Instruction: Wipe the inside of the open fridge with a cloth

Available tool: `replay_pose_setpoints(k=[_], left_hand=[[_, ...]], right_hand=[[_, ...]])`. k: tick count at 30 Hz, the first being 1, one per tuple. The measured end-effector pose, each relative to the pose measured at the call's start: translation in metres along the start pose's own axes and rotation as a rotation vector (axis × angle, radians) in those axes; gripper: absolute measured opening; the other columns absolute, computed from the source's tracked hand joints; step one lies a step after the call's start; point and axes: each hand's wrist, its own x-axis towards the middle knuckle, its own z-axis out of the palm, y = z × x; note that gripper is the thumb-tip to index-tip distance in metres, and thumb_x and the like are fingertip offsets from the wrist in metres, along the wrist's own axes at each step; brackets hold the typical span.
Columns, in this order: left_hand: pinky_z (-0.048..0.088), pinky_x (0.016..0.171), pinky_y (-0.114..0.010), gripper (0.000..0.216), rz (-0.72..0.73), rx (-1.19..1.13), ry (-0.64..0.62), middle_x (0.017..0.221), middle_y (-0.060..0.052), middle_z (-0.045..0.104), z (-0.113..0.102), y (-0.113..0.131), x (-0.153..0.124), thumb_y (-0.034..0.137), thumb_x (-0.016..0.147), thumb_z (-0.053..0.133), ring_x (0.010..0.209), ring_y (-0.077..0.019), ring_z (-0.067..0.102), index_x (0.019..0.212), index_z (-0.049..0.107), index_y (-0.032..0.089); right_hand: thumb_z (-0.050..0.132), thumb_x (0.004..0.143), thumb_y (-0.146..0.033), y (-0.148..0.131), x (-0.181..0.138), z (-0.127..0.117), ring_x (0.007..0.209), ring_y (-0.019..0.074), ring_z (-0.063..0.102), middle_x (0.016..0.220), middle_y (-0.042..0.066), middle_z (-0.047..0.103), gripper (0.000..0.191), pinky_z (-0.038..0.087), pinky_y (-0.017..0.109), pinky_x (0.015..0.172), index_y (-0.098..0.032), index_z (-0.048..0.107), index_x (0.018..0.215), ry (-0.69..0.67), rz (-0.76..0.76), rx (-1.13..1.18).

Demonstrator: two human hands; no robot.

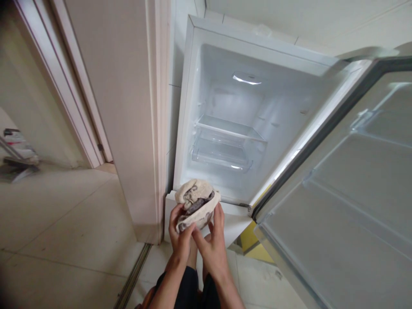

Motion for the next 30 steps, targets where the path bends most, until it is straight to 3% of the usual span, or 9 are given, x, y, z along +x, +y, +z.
replay_pose_setpoints(k=[4,8,11,16,23,30], left_hand=[[0.057,0.078,-0.031,0.029,-0.088,0.024,-0.129,0.088,-0.006,0.075,0.002,0.013,0.001,0.038,0.067,0.078,0.084,-0.0234,0.07,0.088,0.072,0.018],[0.055,0.074,-0.029,0.031,-0.165,-0.018,-0.264,0.083,-0.005,0.074,0.006,0.025,0.009,0.038,0.065,0.08,0.079,-0.0219,0.068,0.086,0.072,0.018],[0.054,0.077,-0.03,0.036,-0.189,-0.037,-0.37,0.085,-0.006,0.074,0.003,0.029,0.02,0.04,0.064,0.084,0.082,-0.0226,0.067,0.089,0.071,0.017],[0.05,0.099,-0.036,0.051,-0.314,-0.081,-0.528,0.108,-0.011,0.076,-0.008,0.025,0.038,0.047,0.069,0.086,0.106,-0.0278,0.069,0.108,0.073,0.018],[0.047,0.11,-0.045,0.056,-0.355,-0.052,-0.49,0.121,-0.015,0.075,0.019,0.002,0.04,0.062,0.081,0.075,0.122,-0.0333,0.066,0.114,0.077,0.018],[0.032,0.125,-0.047,0.062,-0.429,-0.174,-0.423,0.136,-0.013,0.069,0.058,-0.025,0.033,0.056,0.075,0.084,0.138,-0.0322,0.056,0.127,0.072,0.023]], right_hand=[[0.077,0.083,-0.041,-0.008,0.015,0.002,0.139,0.0261,0.052,0.16,0.011,0.043,0.086,0.051,0.038,0.109,-0.03,0.036,0.157,-0.028,0.064,0.166],[0.084,0.075,-0.043,-0.007,0.031,0.001,0.132,0.0267,0.058,0.152,0.012,0.051,0.094,0.051,0.04,0.109,-0.029,0.036,0.155,-0.088,0.066,0.304],[0.088,0.07,-0.046,-0.001,0.043,0.0,0.129,0.0292,0.06,0.147,0.014,0.056,0.101,0.053,0.044,0.106,-0.028,0.036,0.155,-0.14,0.082,0.37],[0.092,0.066,-0.046,0.009,0.067,-0.003,0.127,0.0298,0.062,0.147,0.013,0.057,0.102,0.054,0.046,0.104,-0.03,0.04,0.152,-0.259,0.145,0.493],[0.093,0.058,-0.052,0.033,0.096,-0.016,0.122,0.0297,0.064,0.132,0.012,0.067,0.098,0.054,0.045,0.102,-0.026,0.05,0.143,-0.167,0.202,0.491],[0.087,0.062,-0.04,0.069,0.133,-0.027,0.088,0.0216,0.07,0.103,0.006,0.075,0.07,0.058,0.035,0.082,-0.02,0.062,0.124,-0.094,0.333,0.374]])
